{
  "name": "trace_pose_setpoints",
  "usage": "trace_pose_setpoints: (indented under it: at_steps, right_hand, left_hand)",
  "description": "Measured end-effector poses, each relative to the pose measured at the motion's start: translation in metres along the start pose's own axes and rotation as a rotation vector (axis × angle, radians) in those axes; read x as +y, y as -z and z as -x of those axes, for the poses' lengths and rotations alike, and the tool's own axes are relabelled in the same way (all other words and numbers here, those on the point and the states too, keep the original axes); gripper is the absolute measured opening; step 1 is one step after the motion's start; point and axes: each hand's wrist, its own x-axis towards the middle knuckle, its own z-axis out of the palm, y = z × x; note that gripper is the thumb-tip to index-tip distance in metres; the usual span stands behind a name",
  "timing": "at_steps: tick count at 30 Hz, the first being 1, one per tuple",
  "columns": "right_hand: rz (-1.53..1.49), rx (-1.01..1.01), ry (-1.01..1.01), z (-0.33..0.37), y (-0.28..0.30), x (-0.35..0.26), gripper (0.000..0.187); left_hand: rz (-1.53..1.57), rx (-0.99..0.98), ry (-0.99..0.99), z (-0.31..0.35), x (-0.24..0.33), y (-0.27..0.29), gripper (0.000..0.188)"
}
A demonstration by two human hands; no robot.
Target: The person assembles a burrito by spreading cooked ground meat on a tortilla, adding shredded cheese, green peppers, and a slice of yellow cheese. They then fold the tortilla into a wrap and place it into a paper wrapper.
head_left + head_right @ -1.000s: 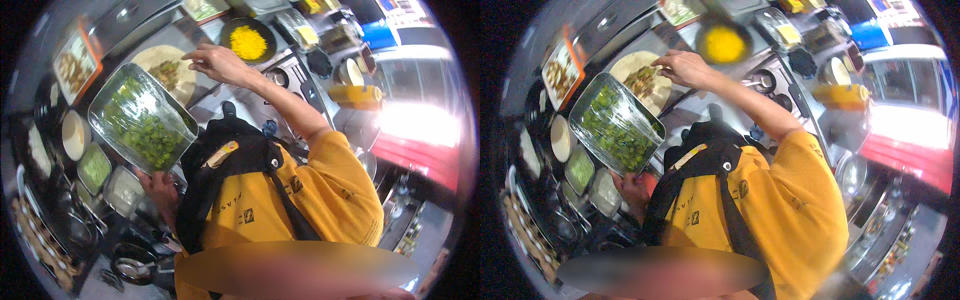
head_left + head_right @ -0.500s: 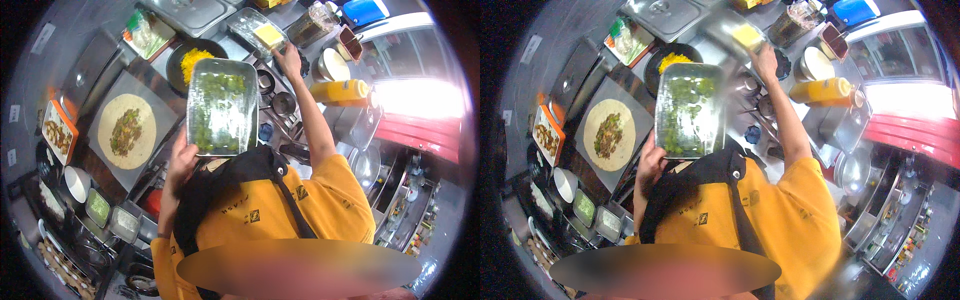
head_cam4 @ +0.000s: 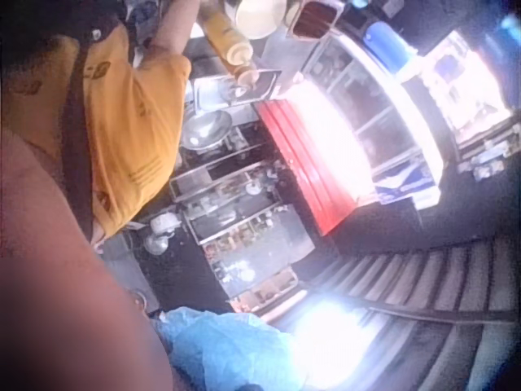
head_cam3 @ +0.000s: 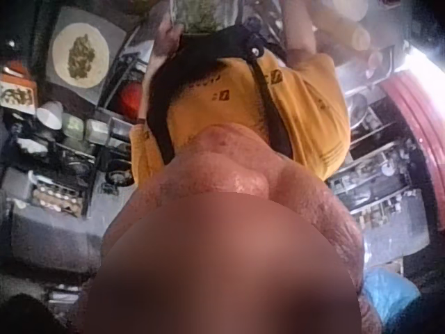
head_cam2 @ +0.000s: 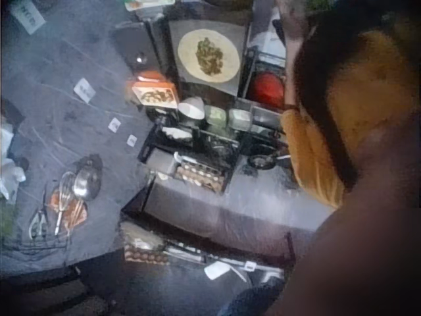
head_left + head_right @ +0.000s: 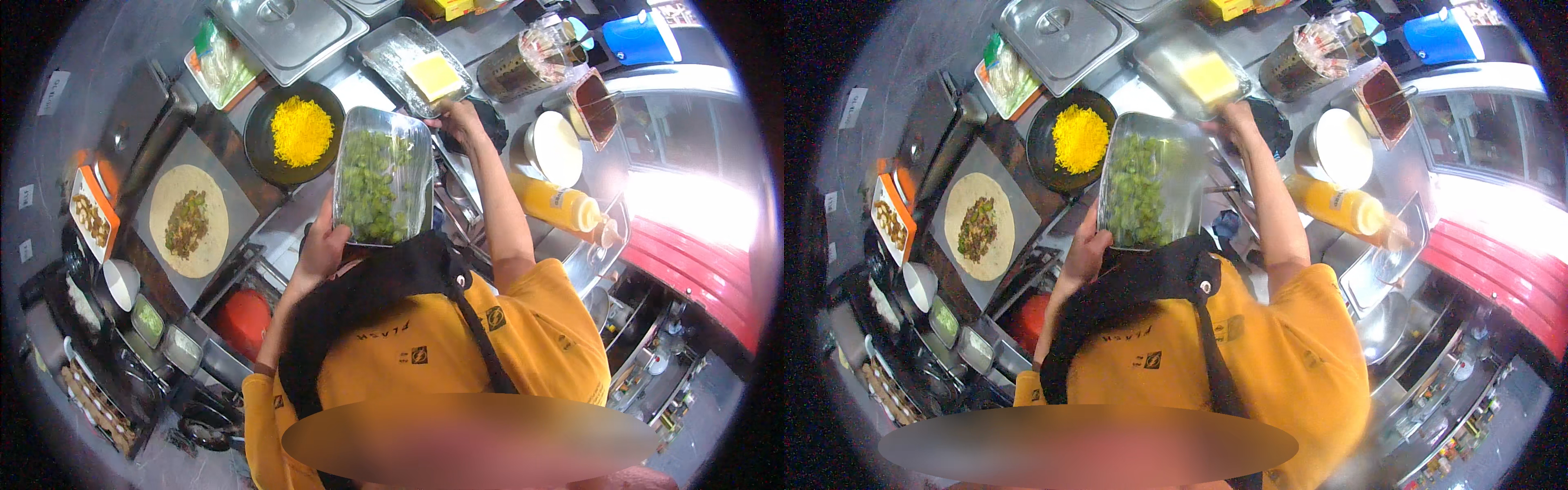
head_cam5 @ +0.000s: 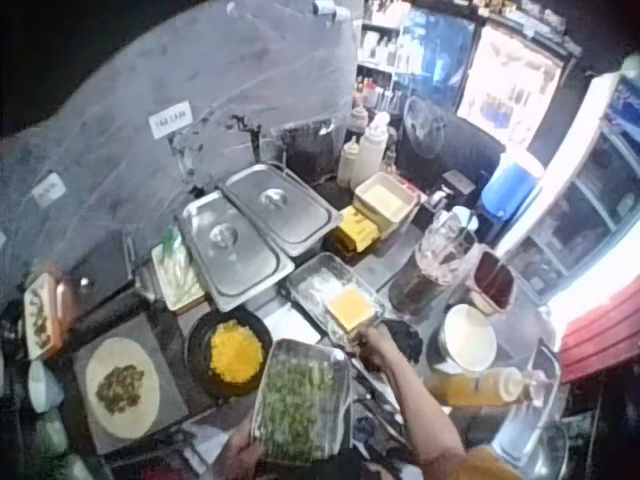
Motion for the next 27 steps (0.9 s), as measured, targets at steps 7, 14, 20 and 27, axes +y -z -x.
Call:
trace_pose_setpoints:
  at_steps: [7, 14, 20, 27]
  right_hand:
    - [0.028, 0.076, -0.024, -0.022, -0.005, 0.002, 0.023]
    - [-0.022, 0.064, -0.064, -0.018, 0.001, -0.007, 0.025]
    - [0.036, 0.077, -0.004, 0.006, 0.015, -0.021, 0.022]
    - [0.077, 0.119, 0.010, 0.063, 0.007, -0.041, 0.020]
  left_hand:
    - [0.041, 0.014, 0.062, -0.013, -0.003, -0.006, 0.063]
    - [0.032, -0.007, 0.141, -0.016, 0.013, -0.007, 0.064]
    - [0.086, 0.009, 0.217, -0.048, 0.004, -0.026, 0.065]
    - [0.482, 0.121, -0.073, -0.146, -0.060, -0.095, 0.073]
